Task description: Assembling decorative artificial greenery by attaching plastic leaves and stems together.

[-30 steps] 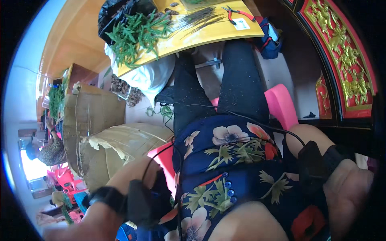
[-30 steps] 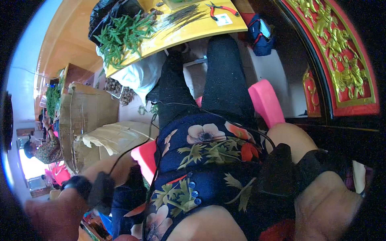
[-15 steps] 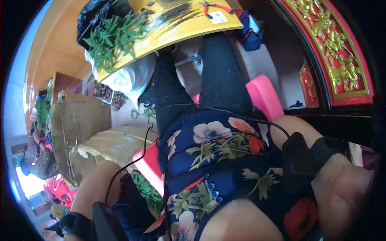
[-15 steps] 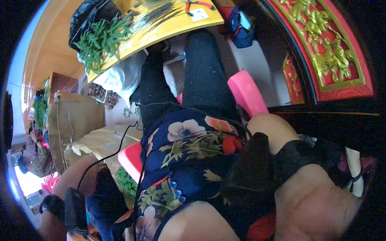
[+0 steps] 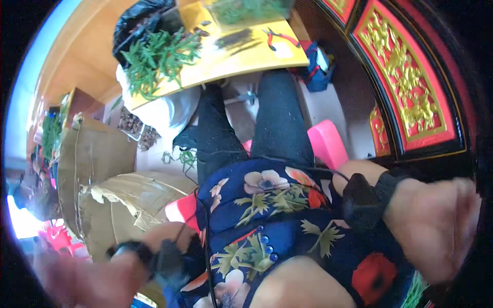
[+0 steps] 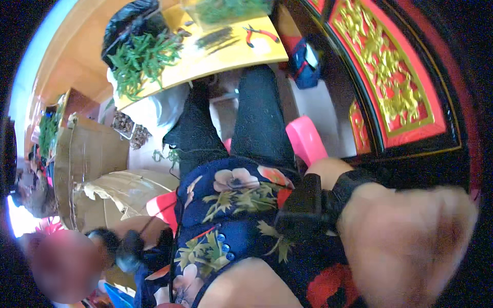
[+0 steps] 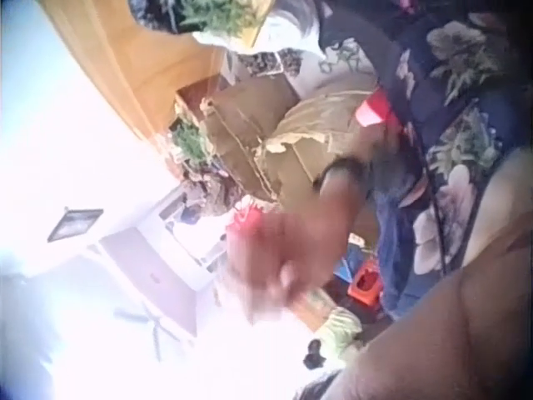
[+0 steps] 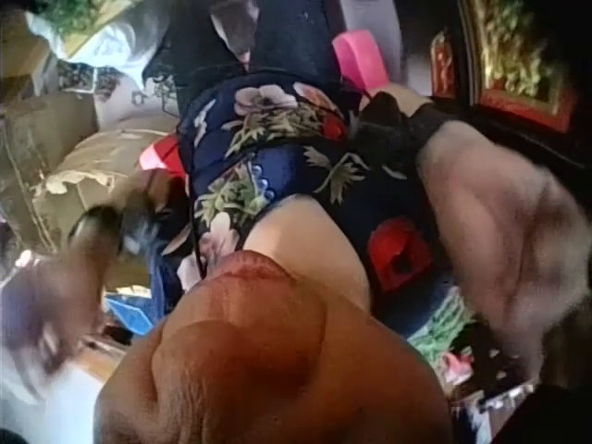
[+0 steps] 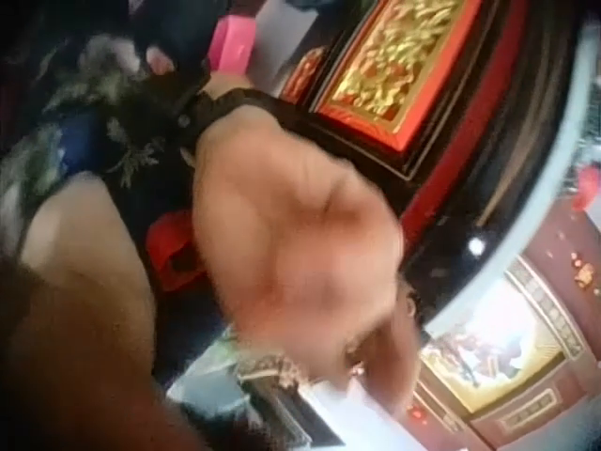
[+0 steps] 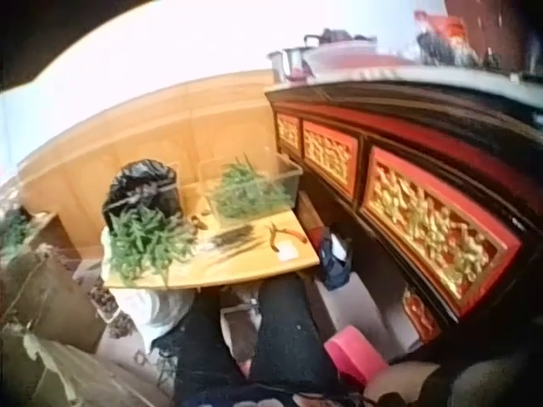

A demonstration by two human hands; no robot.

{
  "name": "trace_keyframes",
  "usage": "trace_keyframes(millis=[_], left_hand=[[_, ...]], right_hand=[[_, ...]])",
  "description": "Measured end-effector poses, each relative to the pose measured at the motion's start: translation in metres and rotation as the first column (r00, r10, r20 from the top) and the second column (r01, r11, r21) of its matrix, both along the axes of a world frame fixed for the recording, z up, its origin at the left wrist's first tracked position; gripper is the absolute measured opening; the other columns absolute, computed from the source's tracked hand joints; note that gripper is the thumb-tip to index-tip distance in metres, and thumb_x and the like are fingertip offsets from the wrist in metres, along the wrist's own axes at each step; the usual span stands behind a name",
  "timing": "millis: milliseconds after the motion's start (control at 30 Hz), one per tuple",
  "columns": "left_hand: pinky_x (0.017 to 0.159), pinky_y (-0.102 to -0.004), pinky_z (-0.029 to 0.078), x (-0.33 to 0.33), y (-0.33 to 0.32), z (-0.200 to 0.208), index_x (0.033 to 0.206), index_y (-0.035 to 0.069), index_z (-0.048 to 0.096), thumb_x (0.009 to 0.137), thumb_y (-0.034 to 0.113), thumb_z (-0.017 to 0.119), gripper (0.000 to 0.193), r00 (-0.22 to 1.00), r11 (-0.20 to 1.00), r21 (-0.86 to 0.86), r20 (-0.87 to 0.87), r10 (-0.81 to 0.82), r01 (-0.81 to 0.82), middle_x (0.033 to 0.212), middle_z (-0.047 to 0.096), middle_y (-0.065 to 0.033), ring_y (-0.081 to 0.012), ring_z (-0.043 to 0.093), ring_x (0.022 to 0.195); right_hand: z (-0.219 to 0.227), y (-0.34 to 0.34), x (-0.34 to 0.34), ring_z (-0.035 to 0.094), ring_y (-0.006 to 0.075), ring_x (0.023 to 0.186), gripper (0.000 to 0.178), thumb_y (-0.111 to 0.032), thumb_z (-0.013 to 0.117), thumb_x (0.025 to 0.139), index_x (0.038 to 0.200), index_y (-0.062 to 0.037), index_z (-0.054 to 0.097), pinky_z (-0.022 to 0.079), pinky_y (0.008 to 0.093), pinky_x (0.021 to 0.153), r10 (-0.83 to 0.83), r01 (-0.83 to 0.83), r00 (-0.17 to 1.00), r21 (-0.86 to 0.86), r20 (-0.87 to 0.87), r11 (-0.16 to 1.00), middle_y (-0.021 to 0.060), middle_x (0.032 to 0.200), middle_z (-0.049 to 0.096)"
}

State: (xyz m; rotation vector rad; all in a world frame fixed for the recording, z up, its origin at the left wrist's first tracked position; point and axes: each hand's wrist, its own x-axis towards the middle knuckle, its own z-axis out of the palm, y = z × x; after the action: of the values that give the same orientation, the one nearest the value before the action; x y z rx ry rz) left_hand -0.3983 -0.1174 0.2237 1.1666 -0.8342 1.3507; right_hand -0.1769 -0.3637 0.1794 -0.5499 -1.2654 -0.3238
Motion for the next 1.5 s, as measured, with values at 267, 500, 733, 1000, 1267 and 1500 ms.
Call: trace_keyframes(millis=[267,500,733,1000,1267,1500], left_hand=[[0.056,-0.0217,0.033,0.138,-0.002,-0.099,0.093,0.004,0.049,0.092,0.019,0.043,0.016,0.555,0.905,-0.395,-0.793,-0.249,-0.159,0.071,0.043,-0.0002,-0.0093,0.040,0.062],[0.054,-0.0203,0.031,0.146,0.004,-0.112,0.092,0.005,0.049,0.092,0.018,0.045,0.014,0.490,0.896,-0.416,-0.820,-0.295,-0.157,0.070,0.043,0.0009,-0.0072,0.038,0.060],[0.051,-0.0178,0.028,0.153,0.003,-0.134,0.091,0.006,0.048,0.093,0.017,0.045,0.012,0.428,0.931,-0.323,-0.875,-0.225,-0.172,0.069,0.041,0.0034,-0.0046,0.034,0.057],[0.053,-0.0177,0.031,0.187,0.026,-0.147,0.097,0.007,0.052,0.092,0.024,0.049,0.018,0.312,0.922,-0.248,-0.938,-0.151,-0.298,0.071,0.049,0.0025,-0.0051,0.043,0.059],[0.053,-0.0222,0.038,0.285,0.177,-0.170,0.097,0.004,0.057,0.087,0.024,0.055,0.023,-0.063,0.873,0.391,-0.919,0.390,-0.291,0.076,0.056,0.0010,-0.0074,0.048,0.061],[0.076,-0.0357,0.048,0.381,0.228,-0.201,0.098,0.001,0.063,0.078,0.030,0.060,0.035,-0.247,0.690,0.675,-0.738,0.628,-0.261,0.093,0.065,-0.0191,-0.0272,0.063,0.087]], right_hand=[[-0.040,0.110,0.017,0.050,0.0038,0.057,0.021,-0.007,0.053,0.087,0.105,0.0021,0.059,0.038,0.0158,0.049,-0.247,-0.078,0.888,-0.655,-0.388,0.752,0.0063,0.082,0.062],[-0.083,0.160,0.033,0.046,0.0014,0.060,0.025,-0.014,0.059,0.088,0.108,0.0023,0.059,0.036,0.0147,0.052,0.020,-0.426,0.830,-0.609,-0.558,0.669,0.0013,0.080,0.060],[-0.105,0.169,0.038,0.046,0.0007,0.061,0.020,-0.014,0.061,0.087,0.100,0.0012,0.063,0.033,0.0141,0.051,0.069,-0.465,0.788,-0.518,-0.612,0.718,-0.0019,0.078,0.059],[-0.114,0.153,0.077,0.053,0.0024,0.066,0.014,-0.017,0.059,0.087,0.092,-0.0039,0.064,0.033,0.0137,0.051,-0.110,-0.583,0.650,-0.587,-0.751,0.561,0.0003,0.084,0.063],[-0.166,0.151,0.115,0.056,0.0059,0.077,0.014,-0.020,0.056,0.089,0.098,-0.0103,0.061,0.038,0.0195,0.061,-0.180,-0.643,0.472,-0.476,-0.863,0.600,0.0003,0.091,0.064],[-0.199,0.154,0.111,0.057,0.0075,0.079,0.013,-0.023,0.055,0.091,0.096,-0.0127,0.060,0.042,0.0213,0.066,-0.348,-0.694,0.375,-0.509,-0.859,0.509,0.0000,0.091,0.064]])
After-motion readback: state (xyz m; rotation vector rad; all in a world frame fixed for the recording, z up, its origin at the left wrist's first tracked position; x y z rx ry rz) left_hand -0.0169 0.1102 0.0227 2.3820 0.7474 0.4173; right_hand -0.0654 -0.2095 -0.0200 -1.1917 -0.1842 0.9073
